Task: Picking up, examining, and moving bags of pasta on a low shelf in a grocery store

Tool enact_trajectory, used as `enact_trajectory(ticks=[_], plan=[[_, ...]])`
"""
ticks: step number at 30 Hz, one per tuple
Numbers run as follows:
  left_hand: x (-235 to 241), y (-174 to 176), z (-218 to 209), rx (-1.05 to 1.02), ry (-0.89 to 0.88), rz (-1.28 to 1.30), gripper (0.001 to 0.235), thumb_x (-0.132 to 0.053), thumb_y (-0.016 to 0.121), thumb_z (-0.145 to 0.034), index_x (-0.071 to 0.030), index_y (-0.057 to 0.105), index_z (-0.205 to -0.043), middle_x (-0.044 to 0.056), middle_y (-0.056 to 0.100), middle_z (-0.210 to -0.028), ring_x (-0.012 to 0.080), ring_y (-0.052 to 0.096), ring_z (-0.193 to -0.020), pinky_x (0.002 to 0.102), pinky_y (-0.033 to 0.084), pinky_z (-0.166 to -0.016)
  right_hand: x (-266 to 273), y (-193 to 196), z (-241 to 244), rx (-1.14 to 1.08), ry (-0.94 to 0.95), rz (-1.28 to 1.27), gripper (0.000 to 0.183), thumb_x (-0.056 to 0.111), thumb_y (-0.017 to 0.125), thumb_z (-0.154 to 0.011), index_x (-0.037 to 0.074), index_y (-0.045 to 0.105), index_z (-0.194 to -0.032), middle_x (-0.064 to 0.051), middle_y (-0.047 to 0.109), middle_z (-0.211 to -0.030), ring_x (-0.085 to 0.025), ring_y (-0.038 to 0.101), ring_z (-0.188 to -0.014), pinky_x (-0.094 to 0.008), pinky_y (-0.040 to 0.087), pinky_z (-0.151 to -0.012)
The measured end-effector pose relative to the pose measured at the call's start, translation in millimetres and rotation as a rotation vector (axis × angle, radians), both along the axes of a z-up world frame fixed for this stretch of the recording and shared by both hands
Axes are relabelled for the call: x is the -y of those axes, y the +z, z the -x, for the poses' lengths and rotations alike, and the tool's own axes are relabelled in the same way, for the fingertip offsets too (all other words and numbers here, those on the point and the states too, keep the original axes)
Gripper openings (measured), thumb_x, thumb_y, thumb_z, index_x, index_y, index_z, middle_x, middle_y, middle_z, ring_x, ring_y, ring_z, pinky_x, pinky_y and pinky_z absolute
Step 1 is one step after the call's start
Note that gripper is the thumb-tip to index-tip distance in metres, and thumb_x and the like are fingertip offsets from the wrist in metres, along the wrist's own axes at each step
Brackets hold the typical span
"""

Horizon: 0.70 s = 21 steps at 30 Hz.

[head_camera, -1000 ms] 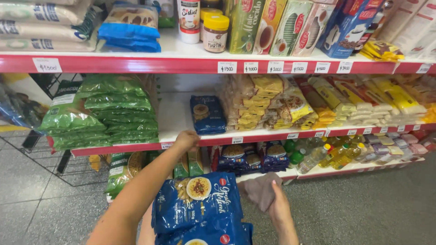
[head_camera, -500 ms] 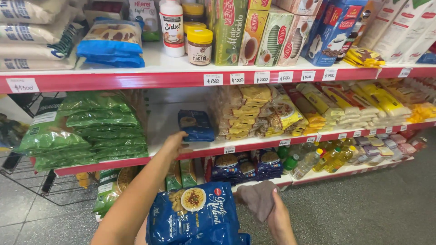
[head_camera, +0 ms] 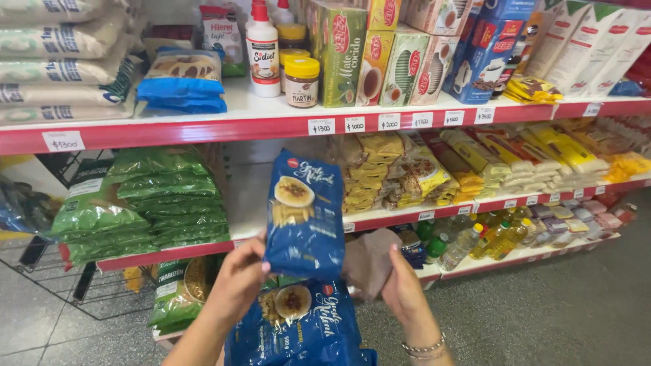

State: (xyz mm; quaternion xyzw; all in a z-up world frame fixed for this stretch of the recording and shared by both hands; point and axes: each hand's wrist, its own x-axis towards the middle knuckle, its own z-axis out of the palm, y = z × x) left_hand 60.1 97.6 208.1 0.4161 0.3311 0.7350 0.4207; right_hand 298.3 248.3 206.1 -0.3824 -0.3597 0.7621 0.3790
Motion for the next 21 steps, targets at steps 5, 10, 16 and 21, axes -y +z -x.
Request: enact_trajectory(ticks=[5, 10, 16, 21], plan=[[50.3, 0.8, -40.8, -0.233, -0.145, 0.083, 0.017, -0.013, 0.078, -0.081, -0.018, 0.066, -0.092, 0.023, 0.04, -0.163, 0.0359, 0.038, -0.15, 0.052, 0.049, -0.106, 16.9, -12.8, 14.9, -0.29, 0.135, -0.103, 0.069, 0.052, 0.051, -0.088, 0.003, 0.06, -0.136, -0.022, 0.07, -0.129, -0.04, 0.068, -0.114, -0.059, 0.056, -0.098], [59.2, 25.3, -45.7, -0.328, 0.004, 0.062, 0.123, -0.061, 0.091, -0.066, -0.013, 0.025, -0.157, 0.012, 0.043, -0.162, 0.0233, 0.049, -0.143, 0.039, 0.046, -0.107, 20.1, -58.3, 19.0, -0.315, 0.114, -0.401, 0.07, 0.02, 0.089, -0.069, 0.001, 0.056, -0.127, -0.018, 0.074, -0.112, -0.027, 0.071, -0.095, -0.039, 0.06, -0.085], [48.0, -20.1, -48.7, -0.186, 0.583, 0.258, 0.044, -0.03, 0.078, -0.076, -0.005, 0.074, -0.112, 0.01, 0.08, -0.106, 0.0191, 0.071, -0.096, 0.036, 0.058, -0.089, 53.7, -4.7, 36.1, -0.16, 0.164, -0.636, 0.108, 0.025, 0.095, -0.057, 0.0, 0.042, -0.148, -0.017, 0.061, -0.144, -0.026, 0.058, -0.133, -0.039, 0.046, -0.115], [50.2, 27.6, -69.8, 0.237, 0.602, 0.292, 0.052, -0.016, 0.071, -0.082, -0.006, 0.063, -0.132, 0.019, 0.076, -0.11, 0.0308, 0.073, -0.096, 0.045, 0.062, -0.084, 55.7, 1.8, 25.8, -0.103, -0.107, -0.361, 0.069, 0.032, 0.051, -0.092, 0.008, 0.037, -0.155, -0.019, 0.051, -0.154, -0.031, 0.051, -0.141, -0.04, 0.042, -0.118]])
